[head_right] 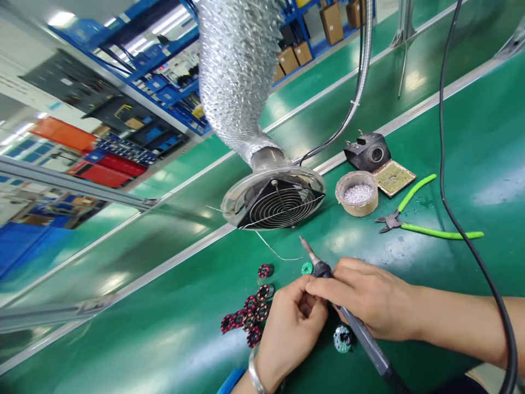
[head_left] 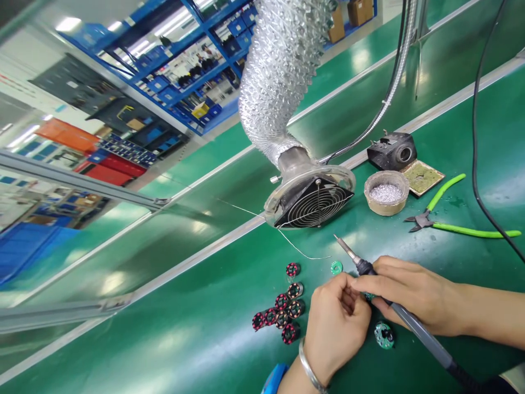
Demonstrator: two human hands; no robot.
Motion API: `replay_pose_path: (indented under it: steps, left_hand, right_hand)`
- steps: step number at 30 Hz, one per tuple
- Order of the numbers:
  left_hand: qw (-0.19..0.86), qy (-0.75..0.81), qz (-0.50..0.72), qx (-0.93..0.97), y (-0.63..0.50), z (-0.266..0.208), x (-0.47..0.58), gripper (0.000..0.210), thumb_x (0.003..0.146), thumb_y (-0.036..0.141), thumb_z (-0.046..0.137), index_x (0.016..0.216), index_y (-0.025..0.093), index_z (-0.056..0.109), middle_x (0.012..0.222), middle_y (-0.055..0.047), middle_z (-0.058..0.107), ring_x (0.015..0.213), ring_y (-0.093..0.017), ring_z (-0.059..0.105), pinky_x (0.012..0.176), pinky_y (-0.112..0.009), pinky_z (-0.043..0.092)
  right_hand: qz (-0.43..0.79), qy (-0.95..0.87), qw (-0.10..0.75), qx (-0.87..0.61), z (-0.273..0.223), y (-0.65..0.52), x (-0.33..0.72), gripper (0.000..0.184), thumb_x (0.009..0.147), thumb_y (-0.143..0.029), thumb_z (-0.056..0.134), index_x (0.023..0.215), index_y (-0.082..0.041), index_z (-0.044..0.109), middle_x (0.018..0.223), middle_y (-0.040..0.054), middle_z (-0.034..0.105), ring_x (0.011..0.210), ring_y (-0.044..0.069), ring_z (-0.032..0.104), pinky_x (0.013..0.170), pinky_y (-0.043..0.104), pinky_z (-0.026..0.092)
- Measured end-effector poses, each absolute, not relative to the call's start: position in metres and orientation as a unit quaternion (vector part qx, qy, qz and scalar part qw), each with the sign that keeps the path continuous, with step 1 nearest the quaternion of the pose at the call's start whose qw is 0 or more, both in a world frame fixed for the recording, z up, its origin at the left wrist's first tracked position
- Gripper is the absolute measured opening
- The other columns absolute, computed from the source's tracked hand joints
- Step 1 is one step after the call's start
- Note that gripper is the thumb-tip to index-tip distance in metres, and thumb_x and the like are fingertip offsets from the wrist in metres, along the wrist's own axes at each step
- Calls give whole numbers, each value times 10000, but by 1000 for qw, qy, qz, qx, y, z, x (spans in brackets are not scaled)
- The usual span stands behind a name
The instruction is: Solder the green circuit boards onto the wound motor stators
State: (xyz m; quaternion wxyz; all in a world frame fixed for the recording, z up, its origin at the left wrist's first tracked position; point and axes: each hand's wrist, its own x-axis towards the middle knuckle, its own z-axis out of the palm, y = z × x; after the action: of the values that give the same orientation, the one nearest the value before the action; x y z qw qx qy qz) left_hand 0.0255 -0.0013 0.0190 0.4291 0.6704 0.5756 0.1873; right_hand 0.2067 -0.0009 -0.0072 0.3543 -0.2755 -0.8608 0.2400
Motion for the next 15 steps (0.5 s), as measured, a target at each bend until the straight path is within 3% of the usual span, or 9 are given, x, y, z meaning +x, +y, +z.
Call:
replay_pose_path:
  steps: [4, 8, 15]
  left_hand:
    - [343, 566, 186, 726, -4, 22, 24, 131, 684, 86, 506, 635, 198, 460, 559, 37, 465, 478, -98, 407, 451, -206, 298]
    - [355, 549, 198, 730, -5, 21, 17, 130, 723, 76, 502, 671, 194, 487, 589, 34, 478, 470, -88, 416, 442, -186, 329]
    - [347, 476, 239, 772, -5, 11, 3, 113, 824, 132, 580, 726, 177, 547, 667, 1, 563, 526, -87, 505, 503, -173, 430]
  right_hand:
    - [244, -860, 345, -286, -6, -1, 207, 415, 946, -101, 400, 1359, -137, 406, 994, 87, 610, 837, 188, 513, 779, 308, 484]
    - [265, -853, 342, -291, -5, 1, 208, 382, 920, -80, 404, 1292, -149, 463, 936, 75, 603, 809, 183, 523, 740, 298, 488]
    - [280, -844, 371, -269, -8, 7, 211, 451, 882, -53, 453, 1325, -136, 426, 1134, 109, 624, 879, 183, 557, 802, 308, 501]
